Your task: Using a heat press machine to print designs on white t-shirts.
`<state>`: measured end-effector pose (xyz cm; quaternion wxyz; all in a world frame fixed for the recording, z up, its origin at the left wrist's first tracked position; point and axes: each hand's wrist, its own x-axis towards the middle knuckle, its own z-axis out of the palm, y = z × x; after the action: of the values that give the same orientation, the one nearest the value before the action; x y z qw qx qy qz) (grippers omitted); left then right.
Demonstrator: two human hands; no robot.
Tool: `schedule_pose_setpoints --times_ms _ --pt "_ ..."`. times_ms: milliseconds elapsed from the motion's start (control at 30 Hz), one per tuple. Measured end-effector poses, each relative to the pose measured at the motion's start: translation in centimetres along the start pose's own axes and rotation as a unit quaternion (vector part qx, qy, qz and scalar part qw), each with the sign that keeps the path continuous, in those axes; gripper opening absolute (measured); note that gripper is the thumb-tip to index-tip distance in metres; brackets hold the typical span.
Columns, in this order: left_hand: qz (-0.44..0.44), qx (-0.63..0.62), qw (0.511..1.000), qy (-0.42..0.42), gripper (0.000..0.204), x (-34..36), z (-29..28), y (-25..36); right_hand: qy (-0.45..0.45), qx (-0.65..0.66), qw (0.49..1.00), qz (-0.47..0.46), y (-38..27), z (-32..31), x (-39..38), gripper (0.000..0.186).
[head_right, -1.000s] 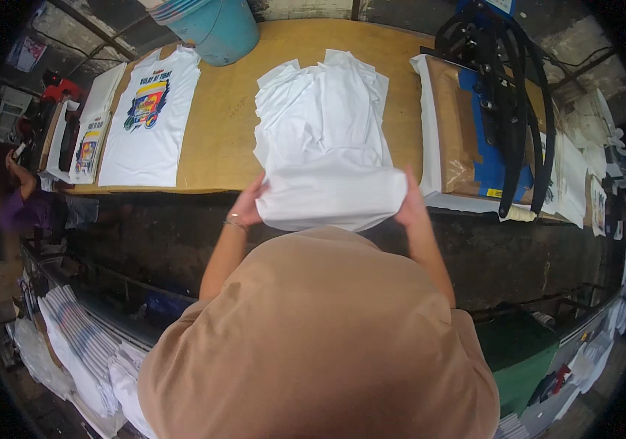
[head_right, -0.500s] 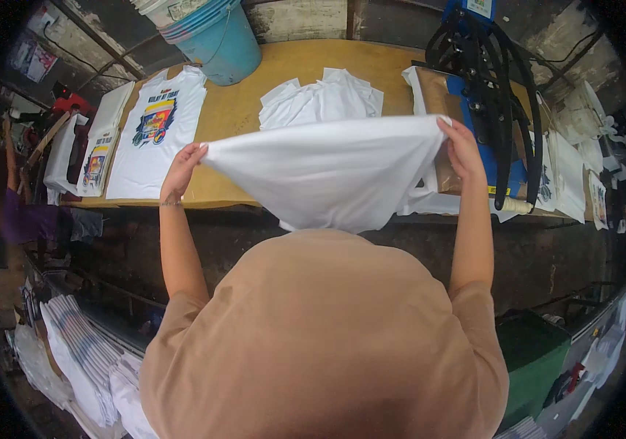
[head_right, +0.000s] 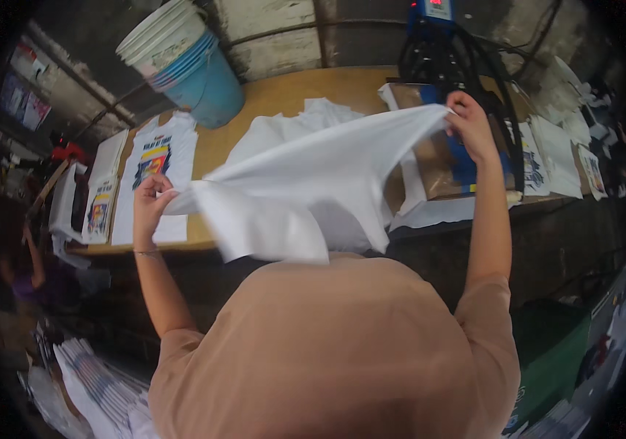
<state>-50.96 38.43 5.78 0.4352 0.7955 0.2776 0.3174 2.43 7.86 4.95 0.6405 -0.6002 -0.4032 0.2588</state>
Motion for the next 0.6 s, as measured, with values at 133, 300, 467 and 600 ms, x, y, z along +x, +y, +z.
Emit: schedule_pose_setpoints --times_ms 133,300,467,600 --pt "-0.057 0.026 0.992 -0.114 0.025 1.7 -2.4 2.0 0.007 -0.001 0.997 -0.079 -2.8 -0.1 2.2 0.019" --pt "0.086 0.105 0.990 -0.048 0.026 2.3 -4.3 3.6 0.034 -0.024 0.988 -0.146 -7.0 -0.4 1.9 0.021" --pt "0.212 0.057 0.955 0.200 0.025 1.9 -5.3 3.6 0.025 -0.035 0.987 -0.157 -10.3 2.2 0.3 0.027" --pt "0.165 0.069 0.944 0.277 0.028 -0.5 -7.0 2.9 0.021 -0.120 0.981 -0.149 -10.2 1.2 0.2 0.033"
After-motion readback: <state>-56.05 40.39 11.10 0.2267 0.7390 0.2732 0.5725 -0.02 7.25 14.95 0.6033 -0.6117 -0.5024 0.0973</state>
